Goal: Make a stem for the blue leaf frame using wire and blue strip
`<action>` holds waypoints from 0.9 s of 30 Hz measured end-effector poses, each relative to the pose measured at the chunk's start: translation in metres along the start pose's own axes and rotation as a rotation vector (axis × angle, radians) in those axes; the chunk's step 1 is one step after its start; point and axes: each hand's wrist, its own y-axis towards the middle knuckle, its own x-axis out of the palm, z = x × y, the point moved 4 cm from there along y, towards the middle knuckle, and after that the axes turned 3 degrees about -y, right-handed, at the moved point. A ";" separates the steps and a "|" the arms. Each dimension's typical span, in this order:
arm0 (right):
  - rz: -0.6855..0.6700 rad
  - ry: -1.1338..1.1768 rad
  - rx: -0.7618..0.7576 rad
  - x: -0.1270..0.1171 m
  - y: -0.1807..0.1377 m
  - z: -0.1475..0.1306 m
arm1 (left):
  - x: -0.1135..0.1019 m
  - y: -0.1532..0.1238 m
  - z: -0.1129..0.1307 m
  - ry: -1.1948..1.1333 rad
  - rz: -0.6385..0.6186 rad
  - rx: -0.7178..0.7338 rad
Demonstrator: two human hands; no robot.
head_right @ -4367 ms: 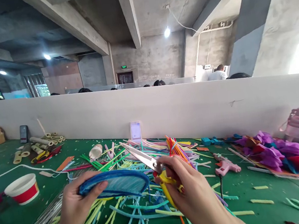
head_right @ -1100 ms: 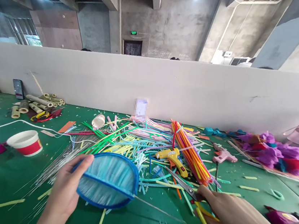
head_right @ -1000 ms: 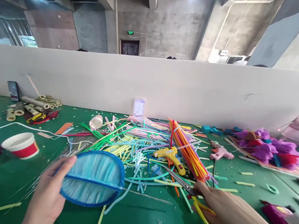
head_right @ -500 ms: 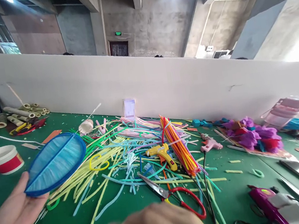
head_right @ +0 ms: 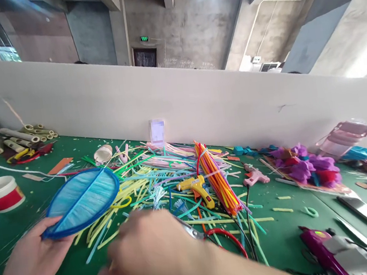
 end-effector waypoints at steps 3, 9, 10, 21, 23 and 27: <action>-0.083 -0.136 0.287 -0.007 0.054 0.067 | -0.004 0.003 0.003 -0.023 0.022 0.027; -0.081 -0.258 0.232 0.051 0.129 0.113 | -0.008 0.003 -0.006 0.013 -0.008 -0.019; -0.087 -0.274 0.214 0.059 0.137 0.112 | -0.008 0.001 -0.007 0.019 -0.024 -0.015; -0.176 -0.325 0.207 0.046 0.156 0.136 | -0.012 -0.001 -0.008 -0.024 -0.024 0.000; -0.156 -0.314 0.212 0.044 0.155 0.140 | -0.013 0.001 -0.009 -0.033 -0.025 0.000; -0.101 -0.267 0.192 0.050 0.153 0.134 | -0.012 0.004 -0.010 -0.046 0.007 0.006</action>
